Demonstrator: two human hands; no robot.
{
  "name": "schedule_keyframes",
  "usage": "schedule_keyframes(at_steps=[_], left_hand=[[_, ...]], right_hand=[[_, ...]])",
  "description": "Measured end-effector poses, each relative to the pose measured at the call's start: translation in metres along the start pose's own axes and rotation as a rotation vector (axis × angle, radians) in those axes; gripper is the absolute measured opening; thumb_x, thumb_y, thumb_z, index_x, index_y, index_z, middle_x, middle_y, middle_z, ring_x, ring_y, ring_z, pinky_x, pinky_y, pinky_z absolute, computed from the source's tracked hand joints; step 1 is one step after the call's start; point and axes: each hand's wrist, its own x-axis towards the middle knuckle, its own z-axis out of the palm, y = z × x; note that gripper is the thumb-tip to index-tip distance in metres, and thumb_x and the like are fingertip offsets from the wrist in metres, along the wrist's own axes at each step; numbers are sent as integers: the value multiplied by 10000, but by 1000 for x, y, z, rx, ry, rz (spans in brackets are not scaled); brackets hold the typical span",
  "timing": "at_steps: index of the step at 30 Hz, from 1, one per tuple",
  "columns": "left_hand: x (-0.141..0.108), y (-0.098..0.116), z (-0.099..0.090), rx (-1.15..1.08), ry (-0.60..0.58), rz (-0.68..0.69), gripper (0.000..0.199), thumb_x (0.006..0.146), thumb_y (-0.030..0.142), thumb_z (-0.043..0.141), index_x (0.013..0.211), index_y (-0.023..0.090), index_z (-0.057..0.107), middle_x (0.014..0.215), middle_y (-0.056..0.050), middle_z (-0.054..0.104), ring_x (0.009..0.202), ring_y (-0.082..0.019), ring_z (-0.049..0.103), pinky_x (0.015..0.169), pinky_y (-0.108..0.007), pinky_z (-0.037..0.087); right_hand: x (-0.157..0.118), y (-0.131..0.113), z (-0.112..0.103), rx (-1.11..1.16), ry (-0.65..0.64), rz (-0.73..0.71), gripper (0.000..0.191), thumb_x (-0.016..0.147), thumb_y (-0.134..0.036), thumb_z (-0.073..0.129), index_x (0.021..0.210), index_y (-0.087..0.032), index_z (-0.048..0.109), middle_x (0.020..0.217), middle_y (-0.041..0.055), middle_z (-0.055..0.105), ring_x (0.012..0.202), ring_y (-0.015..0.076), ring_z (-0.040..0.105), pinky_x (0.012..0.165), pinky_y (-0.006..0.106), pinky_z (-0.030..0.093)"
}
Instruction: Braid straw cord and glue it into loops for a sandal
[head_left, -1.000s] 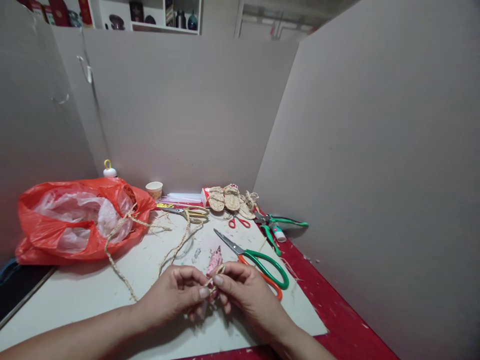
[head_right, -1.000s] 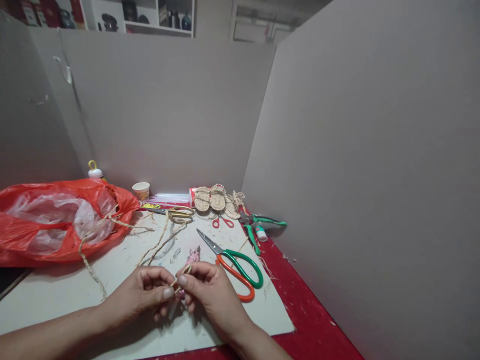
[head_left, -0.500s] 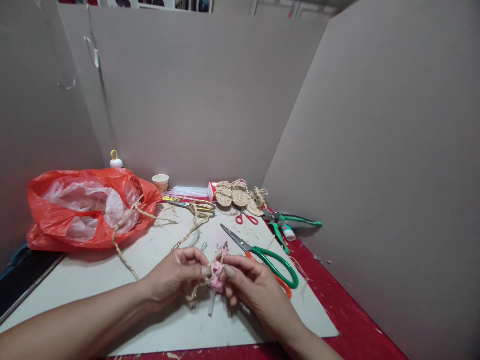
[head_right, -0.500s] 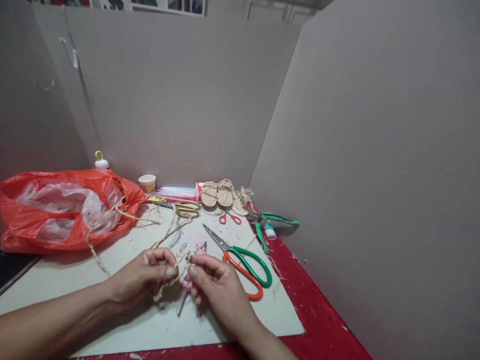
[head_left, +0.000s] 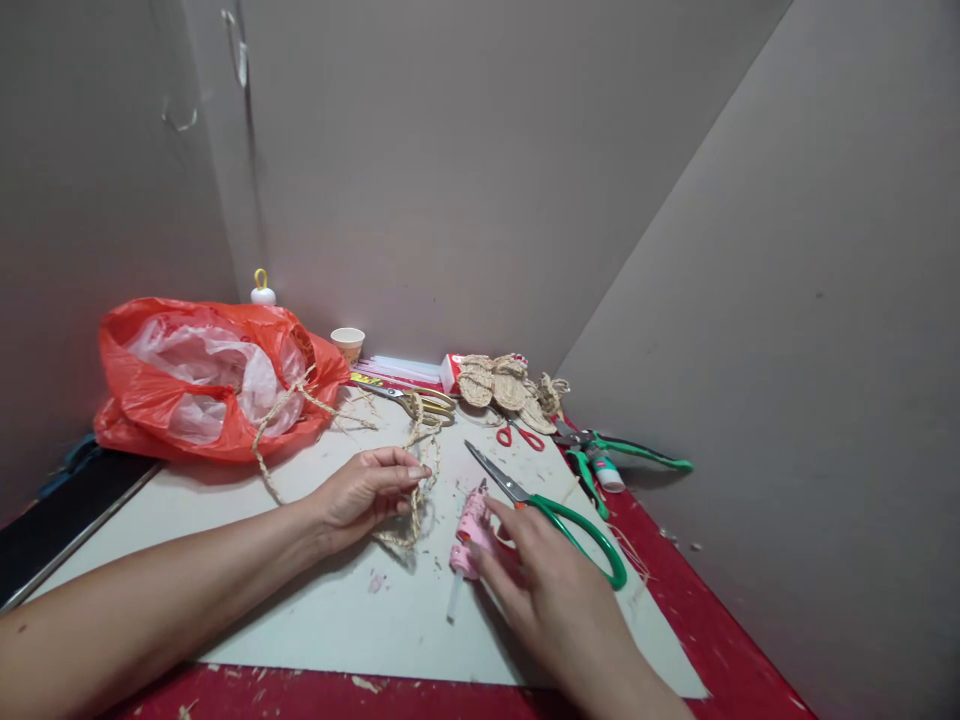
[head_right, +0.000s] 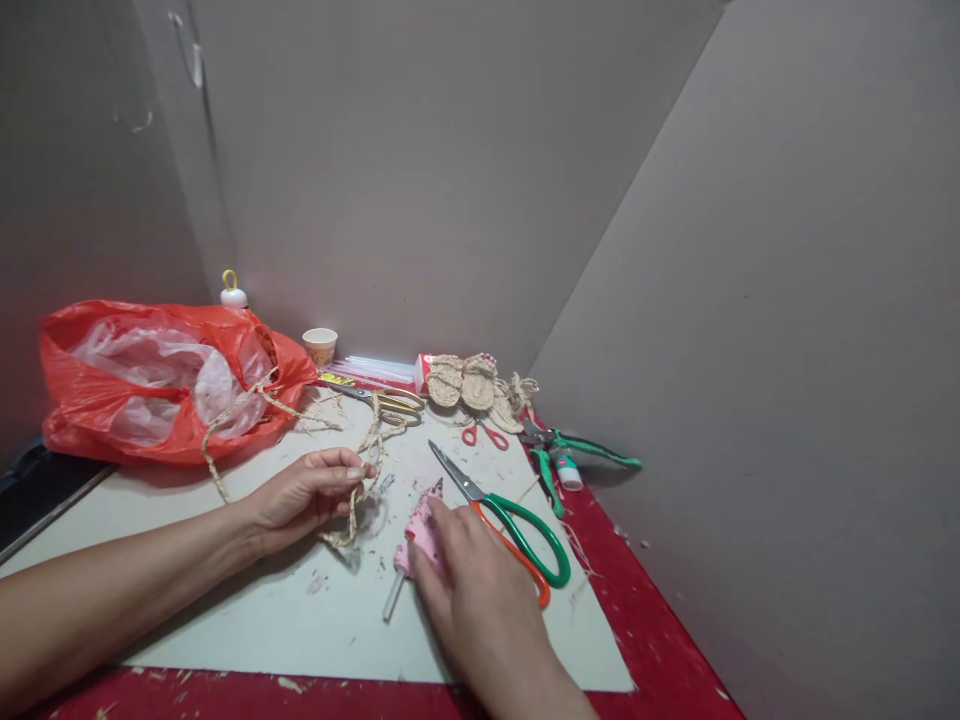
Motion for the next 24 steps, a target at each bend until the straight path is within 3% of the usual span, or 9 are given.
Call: schedule_keyframes(at_steps=[5, 10, 12, 18, 24], left_hand=[[5, 1, -6, 4, -3, 14, 163, 674, 152, 763, 727, 104, 616, 851, -56, 641, 583, -50, 508, 541, -181, 386], [8, -1, -11, -5, -15, 17, 156, 682, 140, 754, 744, 104, 616, 856, -63, 652, 602, -59, 536, 559, -179, 420], [8, -2, -11, -15, -16, 10, 154, 688, 132, 747, 746, 106, 607, 834, -62, 660, 590, -58, 537, 556, -175, 432], [9, -4, -11, -37, 2, -26, 180, 682, 159, 755, 726, 108, 589, 760, -57, 669, 539, -51, 538, 508, -156, 423], [11, -6, -13, -37, -5, -24, 218, 655, 179, 779, 749, 111, 594, 736, -53, 668, 524, -52, 542, 518, -163, 439]], right_hand=[[9, 18, -17, -86, -4, 95, 298, 860, -332, 428, 1022, -168, 618, 863, 89, 659, 746, 221, 628, 627, 320, 470], [5, 15, -23, -65, -304, 2, 330, 802, -311, 542, 1106, -201, 605, 975, 91, 668, 904, 245, 618, 752, 329, 458], [3, 12, -22, -69, -360, -15, 363, 796, -261, 537, 1150, -191, 577, 1041, 107, 658, 963, 256, 607, 805, 340, 446], [1, 14, -12, -49, -309, 12, 449, 811, -184, 469, 1257, -186, 421, 1061, 123, 653, 927, 269, 634, 747, 344, 451], [5, 23, -27, 338, -188, 202, 360, 788, -311, 547, 1127, -242, 450, 977, 66, 649, 707, 199, 632, 627, 301, 477]])
